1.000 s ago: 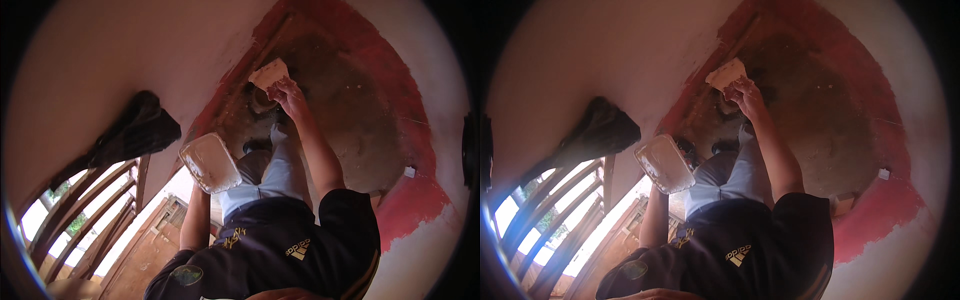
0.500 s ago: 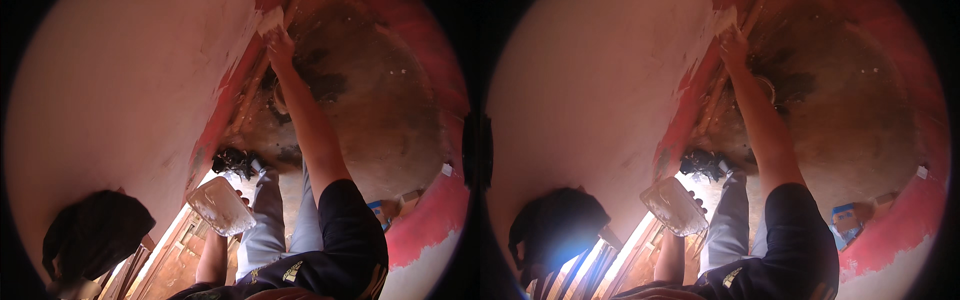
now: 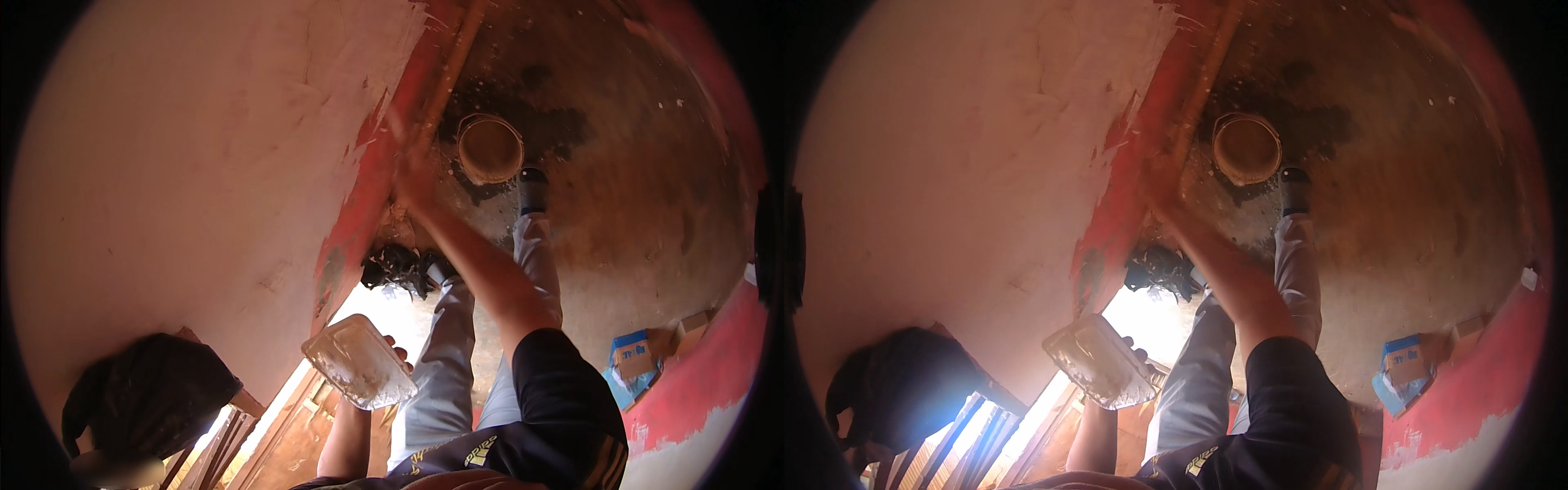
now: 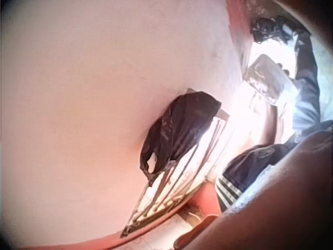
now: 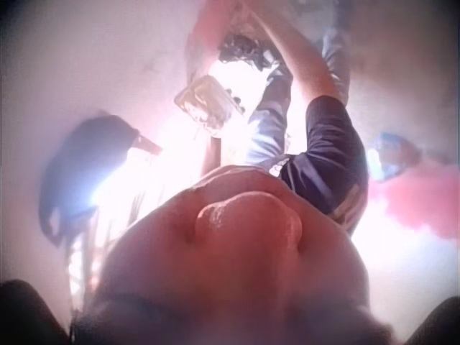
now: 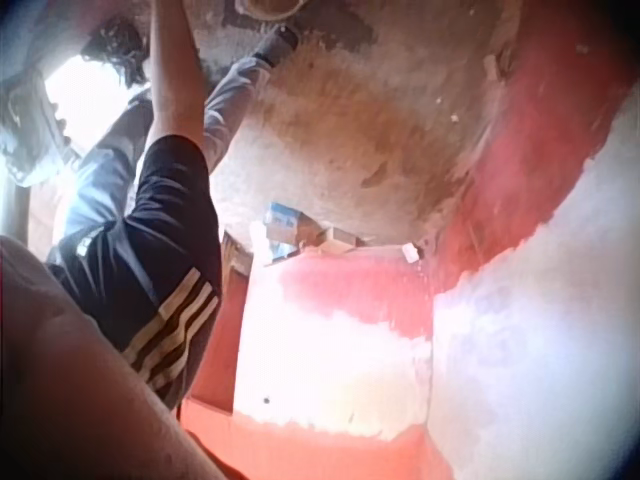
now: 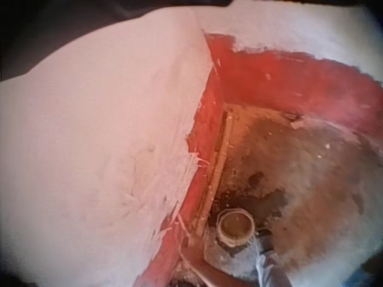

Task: The person applies plaster to a corner of the wall using a putty knife and a plastic container.

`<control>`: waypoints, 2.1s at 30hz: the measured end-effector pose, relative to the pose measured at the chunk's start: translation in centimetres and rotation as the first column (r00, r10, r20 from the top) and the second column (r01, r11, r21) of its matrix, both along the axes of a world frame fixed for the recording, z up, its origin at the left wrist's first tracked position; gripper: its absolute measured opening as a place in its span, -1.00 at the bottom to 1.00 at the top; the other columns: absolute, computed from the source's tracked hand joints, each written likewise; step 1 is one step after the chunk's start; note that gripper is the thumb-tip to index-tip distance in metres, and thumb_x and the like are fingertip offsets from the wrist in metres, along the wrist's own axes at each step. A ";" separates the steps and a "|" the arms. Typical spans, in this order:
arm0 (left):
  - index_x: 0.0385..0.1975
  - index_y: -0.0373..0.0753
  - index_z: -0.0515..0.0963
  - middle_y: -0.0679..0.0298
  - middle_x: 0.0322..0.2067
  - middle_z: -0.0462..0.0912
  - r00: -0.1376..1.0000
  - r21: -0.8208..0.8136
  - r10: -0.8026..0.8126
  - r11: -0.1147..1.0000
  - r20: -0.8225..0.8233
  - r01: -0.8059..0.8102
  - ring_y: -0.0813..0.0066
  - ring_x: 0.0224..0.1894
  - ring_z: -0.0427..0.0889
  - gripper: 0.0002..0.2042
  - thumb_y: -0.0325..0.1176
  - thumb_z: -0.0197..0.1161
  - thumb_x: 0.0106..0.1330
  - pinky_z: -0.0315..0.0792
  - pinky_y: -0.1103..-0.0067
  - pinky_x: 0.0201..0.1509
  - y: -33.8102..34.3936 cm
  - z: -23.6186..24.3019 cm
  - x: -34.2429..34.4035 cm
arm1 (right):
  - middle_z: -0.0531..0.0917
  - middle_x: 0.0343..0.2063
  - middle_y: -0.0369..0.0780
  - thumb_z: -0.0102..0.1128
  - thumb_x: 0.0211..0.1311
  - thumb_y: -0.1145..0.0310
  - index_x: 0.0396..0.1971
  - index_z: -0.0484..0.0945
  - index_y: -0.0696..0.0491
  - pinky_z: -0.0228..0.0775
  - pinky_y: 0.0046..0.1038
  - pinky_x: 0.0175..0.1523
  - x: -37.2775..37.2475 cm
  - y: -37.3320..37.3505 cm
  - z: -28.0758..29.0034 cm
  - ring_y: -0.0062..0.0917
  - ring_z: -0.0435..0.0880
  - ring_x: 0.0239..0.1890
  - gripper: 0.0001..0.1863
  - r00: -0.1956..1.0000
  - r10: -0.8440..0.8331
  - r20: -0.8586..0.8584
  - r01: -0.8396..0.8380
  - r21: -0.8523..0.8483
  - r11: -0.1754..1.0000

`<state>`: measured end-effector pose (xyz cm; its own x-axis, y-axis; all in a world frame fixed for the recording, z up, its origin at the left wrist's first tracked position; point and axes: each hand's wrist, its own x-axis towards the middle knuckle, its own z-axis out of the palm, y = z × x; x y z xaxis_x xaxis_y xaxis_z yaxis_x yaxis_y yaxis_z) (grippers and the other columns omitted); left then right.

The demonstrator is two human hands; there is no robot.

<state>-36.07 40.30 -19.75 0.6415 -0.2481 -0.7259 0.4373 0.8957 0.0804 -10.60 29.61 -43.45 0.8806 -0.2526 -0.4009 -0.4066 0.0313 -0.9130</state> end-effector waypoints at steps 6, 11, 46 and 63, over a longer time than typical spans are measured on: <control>0.29 -0.35 0.25 -0.22 0.12 0.45 1.000 0.087 -0.011 0.996 -0.024 0.013 -0.25 0.13 0.48 -0.21 0.08 0.30 0.19 0.41 -0.09 0.12 -1.2 -0.5 1.3 | 0.54 -0.64 -0.11 -0.01 0.39 0.36 -0.06 0.58 0.18 0.41 -0.27 -0.34 16.4 -8.2 -6.1 -0.19 0.54 -0.57 -0.71 0.944 -0.285 0.168 0.277 0.069 0.958; 0.31 -0.32 0.23 -0.18 0.11 0.47 0.998 0.042 -0.044 0.998 -0.044 0.046 -0.25 0.12 0.49 -0.22 0.03 0.32 0.19 0.44 -0.07 0.11 -1.4 -0.3 2.2 | 0.53 0.14 -0.05 -0.03 0.34 0.50 0.28 0.36 0.04 0.12 -0.23 0.39 3.0 3.6 -5.1 -0.21 0.42 0.26 -0.51 0.929 0.052 0.366 0.025 -0.203 0.979; 0.24 -0.30 0.33 -0.17 0.05 0.50 0.995 0.144 0.092 0.986 -0.023 -0.088 -0.33 0.09 0.46 -0.27 0.18 0.15 0.24 0.46 -0.13 0.00 -4.1 1.0 4.9 | 0.63 -0.20 0.00 -0.02 0.29 0.47 0.24 0.42 -0.03 0.48 -0.18 -0.16 -6.0 -0.2 -3.7 -0.10 0.64 -0.27 -0.52 0.824 0.565 0.042 -0.563 -0.045 0.825; 0.31 -0.20 0.26 -0.17 0.12 0.44 0.997 0.013 0.065 0.998 -0.032 -0.064 -0.39 0.13 0.41 -0.23 0.22 0.13 0.23 0.43 -0.17 0.02 -2.8 0.6 3.7 | 0.64 -0.37 -0.13 -0.09 0.46 0.23 -0.13 0.57 0.13 0.43 -0.39 -0.22 0.6 -4.0 -6.2 -0.38 0.65 -0.30 -0.68 0.992 0.030 0.125 -0.037 0.049 0.998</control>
<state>-32.39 37.48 -19.11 0.6320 -0.1978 -0.7493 0.3813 0.9211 0.0784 -10.01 25.61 -49.64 0.9319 -0.2042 -0.2997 -0.2920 0.0677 -0.9540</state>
